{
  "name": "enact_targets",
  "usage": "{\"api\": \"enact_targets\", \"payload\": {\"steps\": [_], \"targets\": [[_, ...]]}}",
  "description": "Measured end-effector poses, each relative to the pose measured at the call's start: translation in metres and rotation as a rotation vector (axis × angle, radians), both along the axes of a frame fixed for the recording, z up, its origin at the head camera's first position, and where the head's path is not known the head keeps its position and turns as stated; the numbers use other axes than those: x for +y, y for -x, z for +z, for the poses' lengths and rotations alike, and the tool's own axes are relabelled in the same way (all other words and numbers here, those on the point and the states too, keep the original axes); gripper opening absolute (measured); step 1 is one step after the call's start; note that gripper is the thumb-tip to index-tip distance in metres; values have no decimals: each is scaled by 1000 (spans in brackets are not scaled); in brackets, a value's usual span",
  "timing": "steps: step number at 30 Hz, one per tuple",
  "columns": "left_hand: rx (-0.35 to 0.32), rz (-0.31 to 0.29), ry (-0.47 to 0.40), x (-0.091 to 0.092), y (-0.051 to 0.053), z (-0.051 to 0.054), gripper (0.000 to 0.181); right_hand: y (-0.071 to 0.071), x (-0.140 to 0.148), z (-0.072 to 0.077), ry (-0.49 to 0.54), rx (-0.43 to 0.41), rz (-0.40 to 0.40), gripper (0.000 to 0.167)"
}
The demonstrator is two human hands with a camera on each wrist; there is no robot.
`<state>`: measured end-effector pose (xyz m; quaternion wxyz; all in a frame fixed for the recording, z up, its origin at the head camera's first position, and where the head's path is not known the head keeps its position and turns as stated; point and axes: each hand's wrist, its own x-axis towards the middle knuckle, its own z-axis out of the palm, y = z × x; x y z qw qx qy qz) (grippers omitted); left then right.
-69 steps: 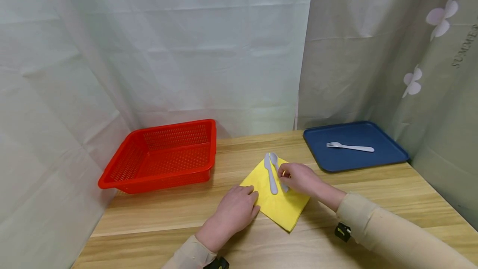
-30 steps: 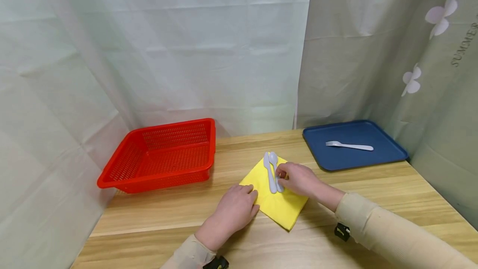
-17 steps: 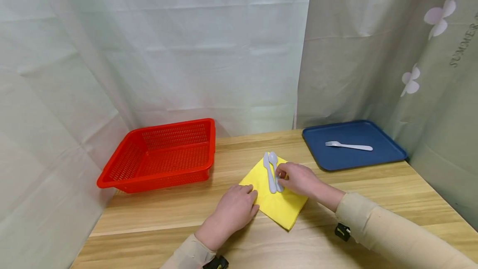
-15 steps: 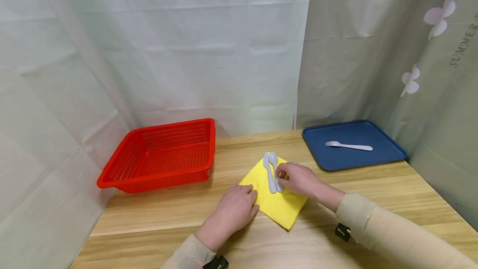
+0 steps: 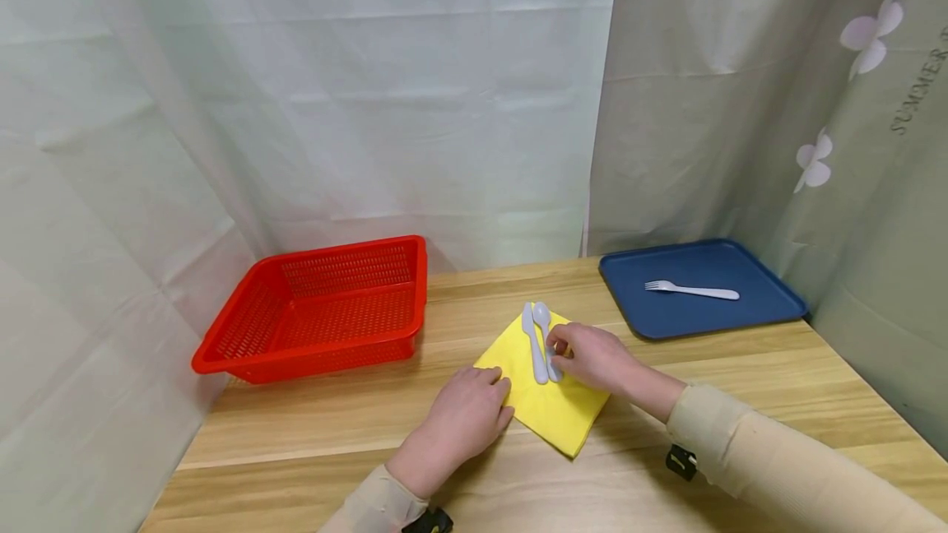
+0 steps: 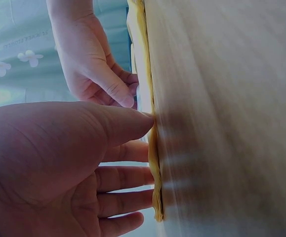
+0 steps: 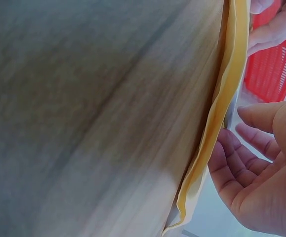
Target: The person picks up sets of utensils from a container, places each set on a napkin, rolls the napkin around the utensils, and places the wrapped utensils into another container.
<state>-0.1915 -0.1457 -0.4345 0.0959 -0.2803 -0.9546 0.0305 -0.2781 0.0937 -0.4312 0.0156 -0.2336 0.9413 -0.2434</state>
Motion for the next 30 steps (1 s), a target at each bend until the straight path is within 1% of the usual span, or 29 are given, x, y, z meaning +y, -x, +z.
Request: {"api": "enact_targets", "payload": {"steps": [3, 11, 15, 18, 24, 30], "targets": [[-2, 3, 0, 0, 1, -1, 26, 0, 0, 0, 2, 3, 1, 17], [-33, 18, 3, 1, 0, 0, 28, -1, 1, 2, 2, 17, 6, 18], [-37, 17, -1, 1, 0, 0, 27, -3, 2, 3, -2, 41, 8, 19], [-43, 19, -2, 1, 0, 1, 27, -4, 3, 3, -11, 88, 10, 20], [-39, 16, 0, 1, 0, 1, 28, -4, 7, 3, -38, 219, 23, 21], [-29, 12, -2, 1, 0, 1, 28, -5, 10, 3, -81, 310, 29, 28]]}}
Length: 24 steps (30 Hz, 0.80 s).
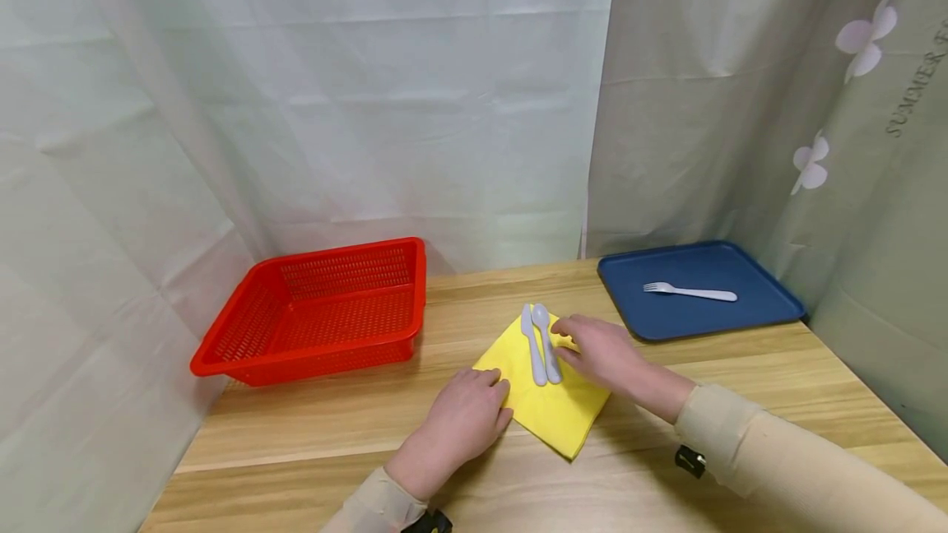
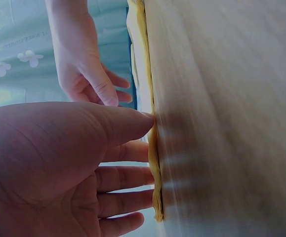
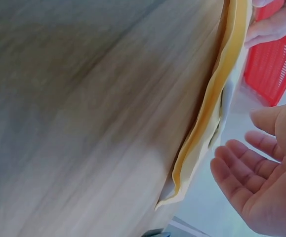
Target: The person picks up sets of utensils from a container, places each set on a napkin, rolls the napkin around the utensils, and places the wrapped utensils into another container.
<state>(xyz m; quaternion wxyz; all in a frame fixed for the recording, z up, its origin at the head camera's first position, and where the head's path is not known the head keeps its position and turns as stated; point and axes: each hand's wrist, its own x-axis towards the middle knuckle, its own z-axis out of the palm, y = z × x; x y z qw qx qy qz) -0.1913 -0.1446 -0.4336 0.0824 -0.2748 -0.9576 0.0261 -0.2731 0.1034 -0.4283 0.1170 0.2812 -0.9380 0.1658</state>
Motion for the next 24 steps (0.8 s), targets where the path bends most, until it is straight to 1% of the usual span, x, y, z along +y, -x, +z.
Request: {"api": "enact_targets", "payload": {"steps": [4, 10, 17, 22, 24], "targets": [[-4, 4, -2, 0, 0, 0, 29, -1, 3, 1, -38, 49, -13, 34], [-14, 5, -3, 0, 0, 0, 28, -3, 10, 4, -71, 104, -27, 42], [-10, 1, -4, 0, 0, 0, 27, 0, 22, 1, -109, 176, -25, 55], [-11, 1, 0, 0, 0, 0, 28, 2, 29, 1, -112, 208, -13, 63], [-1, -3, -1, 0, 0, 0, 28, 2, 31, 1, -108, 217, -11, 64]]}}
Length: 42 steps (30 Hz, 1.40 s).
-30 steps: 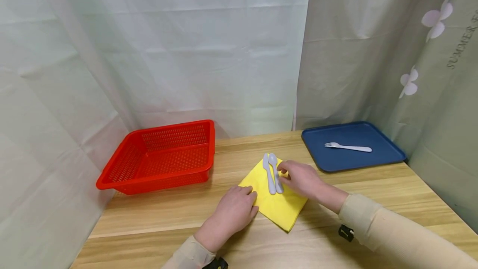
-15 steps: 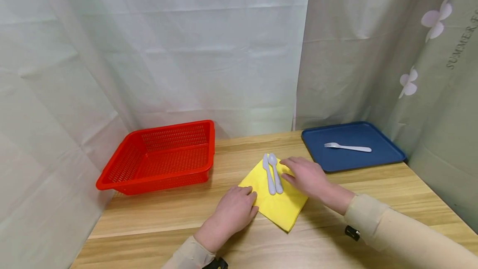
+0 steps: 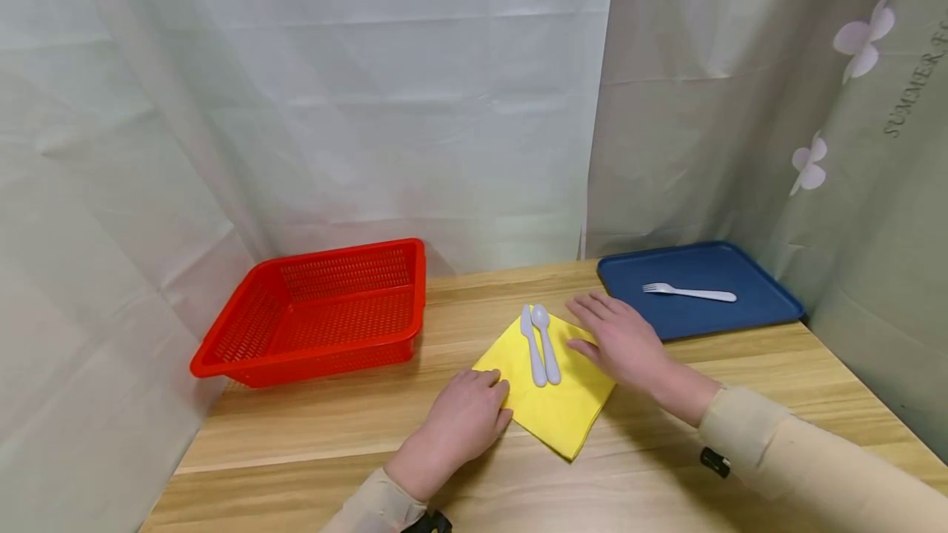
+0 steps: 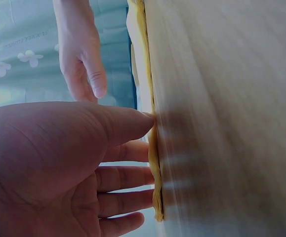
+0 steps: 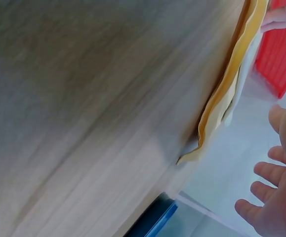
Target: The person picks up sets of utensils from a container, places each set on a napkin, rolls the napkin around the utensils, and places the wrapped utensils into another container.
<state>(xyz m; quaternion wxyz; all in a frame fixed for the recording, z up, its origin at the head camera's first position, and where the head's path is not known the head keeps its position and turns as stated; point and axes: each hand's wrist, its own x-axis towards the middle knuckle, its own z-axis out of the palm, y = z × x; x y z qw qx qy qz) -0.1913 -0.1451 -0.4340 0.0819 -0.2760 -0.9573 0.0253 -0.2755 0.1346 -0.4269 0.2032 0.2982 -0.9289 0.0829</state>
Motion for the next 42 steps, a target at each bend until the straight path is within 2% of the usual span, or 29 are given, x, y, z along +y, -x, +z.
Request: {"api": "enact_targets", "payload": {"steps": [8, 18, 32, 42], "targets": [[47, -12, -12, -1, -1, -1, 26, 3, 9, 1, -15, 26, -8, 68], [29, -4, -6, 0, 0, 0, 27, 7, 21, 5, -23, 40, -25, 67], [17, 4, 3, 0, 0, 0, 28, 10, 38, 11, -27, -42, -103, 69], [-19, 19, 3, 1, 1, -2, 31, 15, 54, 10, -22, -10, -125, 72]]}}
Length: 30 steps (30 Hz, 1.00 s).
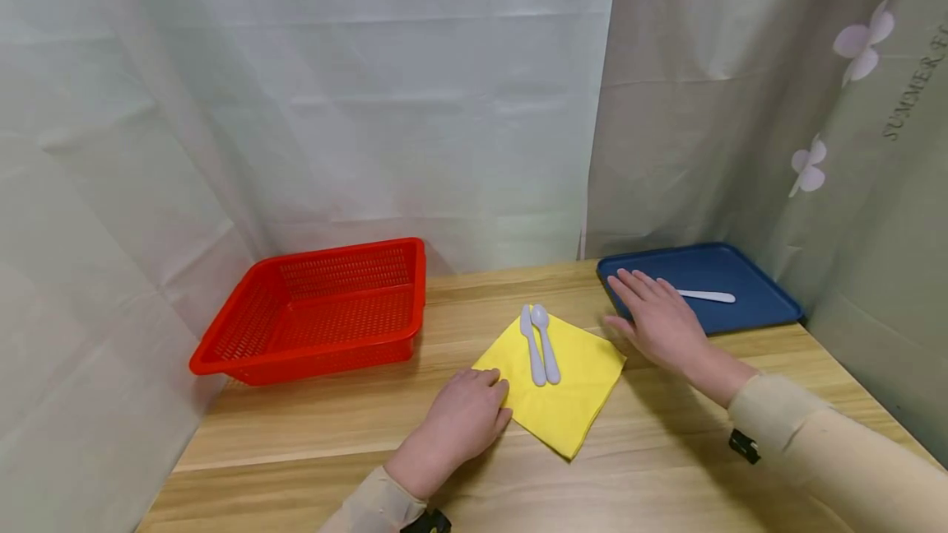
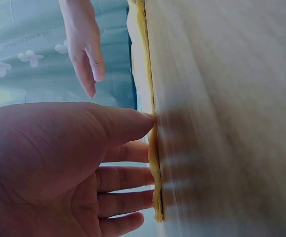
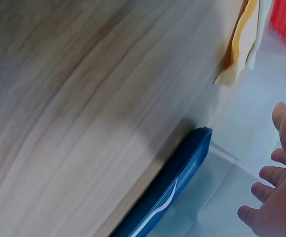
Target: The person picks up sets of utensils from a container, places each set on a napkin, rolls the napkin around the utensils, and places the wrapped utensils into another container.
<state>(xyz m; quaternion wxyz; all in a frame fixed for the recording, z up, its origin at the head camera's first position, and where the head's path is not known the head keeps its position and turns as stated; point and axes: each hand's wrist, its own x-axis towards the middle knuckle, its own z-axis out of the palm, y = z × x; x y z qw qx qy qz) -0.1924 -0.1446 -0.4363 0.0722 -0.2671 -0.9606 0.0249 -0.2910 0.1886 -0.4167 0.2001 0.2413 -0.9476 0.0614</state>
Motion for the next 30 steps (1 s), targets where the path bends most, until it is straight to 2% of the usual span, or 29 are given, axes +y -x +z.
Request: {"api": "enact_targets", "payload": {"steps": [23, 30], "targets": [[-26, 4, 5, 1, 0, 2, 31, 14, 31, 0, -6, -81, -93, 73], [-16, 1, -2, 0, -1, 2, 30, 19, 38, -1, 5, -104, -115, 75]]}}
